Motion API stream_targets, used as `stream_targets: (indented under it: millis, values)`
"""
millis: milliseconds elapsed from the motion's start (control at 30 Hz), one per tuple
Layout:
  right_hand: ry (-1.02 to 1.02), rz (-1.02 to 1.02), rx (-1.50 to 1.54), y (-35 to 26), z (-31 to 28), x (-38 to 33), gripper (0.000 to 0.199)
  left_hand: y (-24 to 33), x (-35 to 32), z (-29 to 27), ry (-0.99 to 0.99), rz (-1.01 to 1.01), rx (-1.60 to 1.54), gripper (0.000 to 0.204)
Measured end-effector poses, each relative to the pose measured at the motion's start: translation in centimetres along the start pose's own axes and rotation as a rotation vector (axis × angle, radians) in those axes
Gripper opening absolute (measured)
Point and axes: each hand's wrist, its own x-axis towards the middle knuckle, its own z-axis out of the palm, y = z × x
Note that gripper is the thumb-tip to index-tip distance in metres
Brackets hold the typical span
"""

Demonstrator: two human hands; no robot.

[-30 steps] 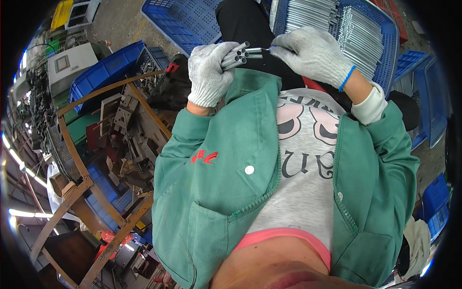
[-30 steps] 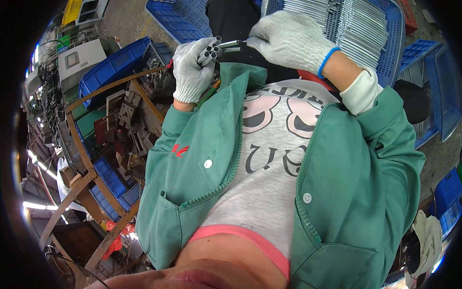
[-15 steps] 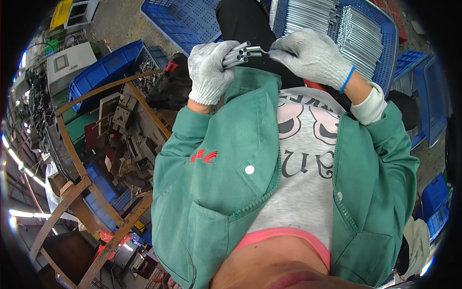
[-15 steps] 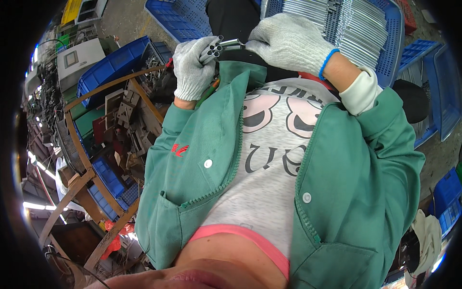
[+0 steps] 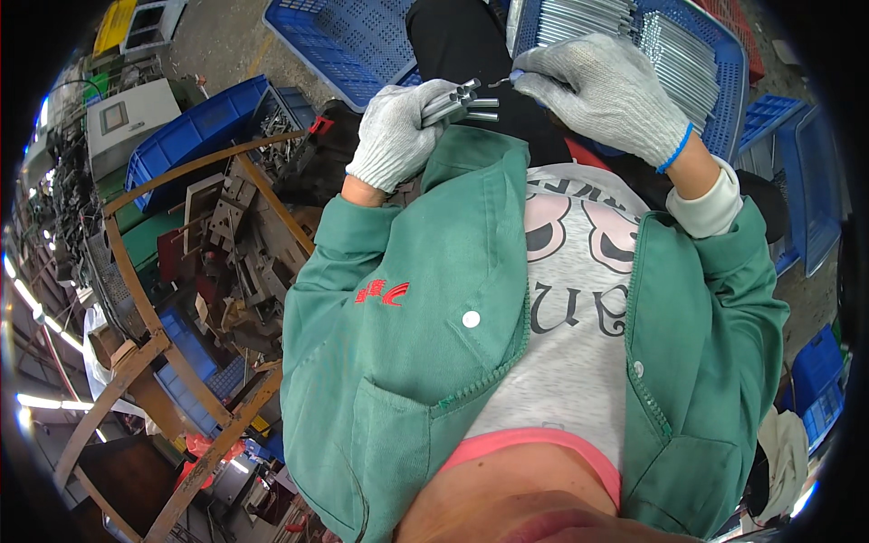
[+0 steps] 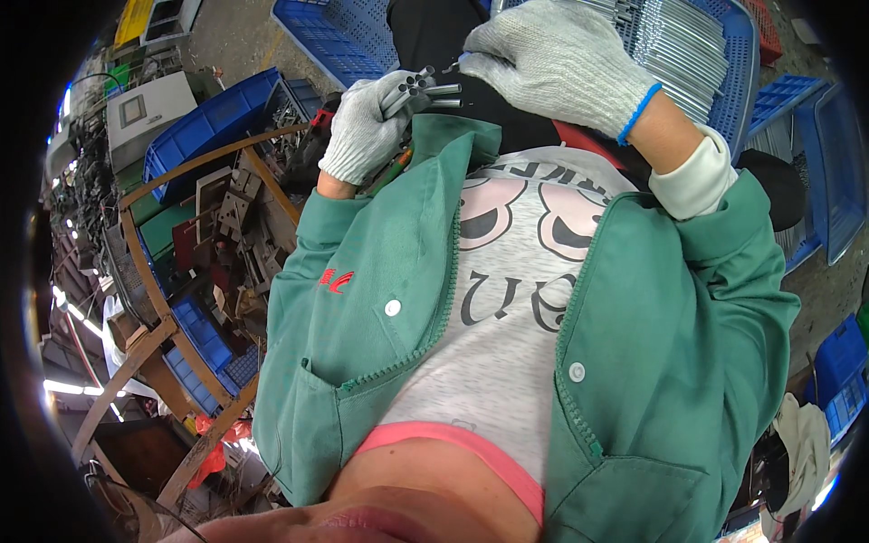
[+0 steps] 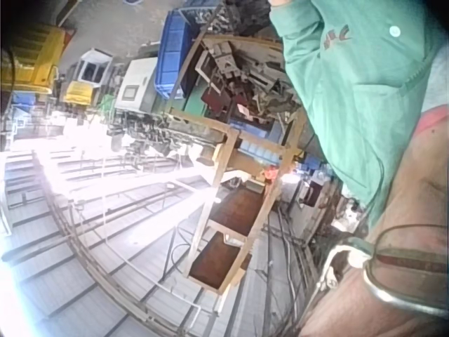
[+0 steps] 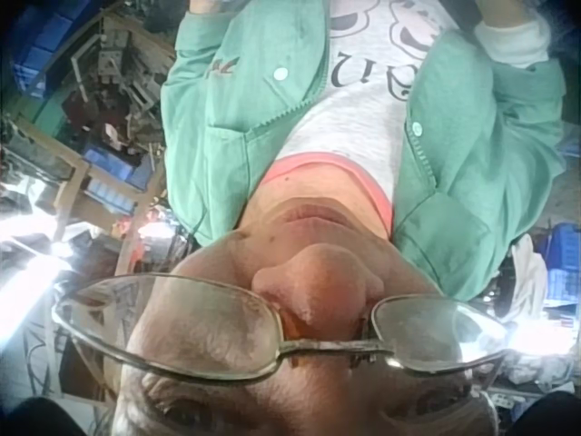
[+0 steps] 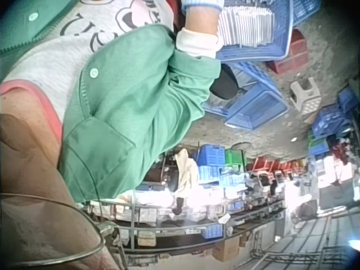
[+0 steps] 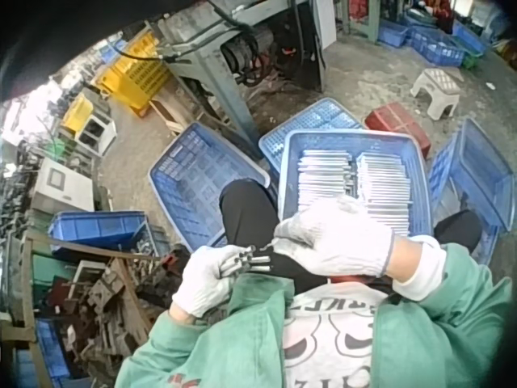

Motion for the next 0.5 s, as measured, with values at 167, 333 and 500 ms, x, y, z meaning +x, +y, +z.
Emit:
stream_targets:
  millis: [167,333,500]
  values:
    - [0.017,-0.018,-0.008,-0.4,-0.2,-0.1,0.029,0.3,0.2,-0.3,-0.044,0.036,0.045,0.035]
    - [0.049,-0.076,0.015,-0.6,-1.4,0.0,0.029,0.4,0.2,-0.4,-0.065,0.075,0.093,0.036]
    - [0.044,-0.085,-0.091,0.4,-0.1,-0.1,0.03,0.8,0.3,-0.1,0.013,0.112,0.117,0.036]
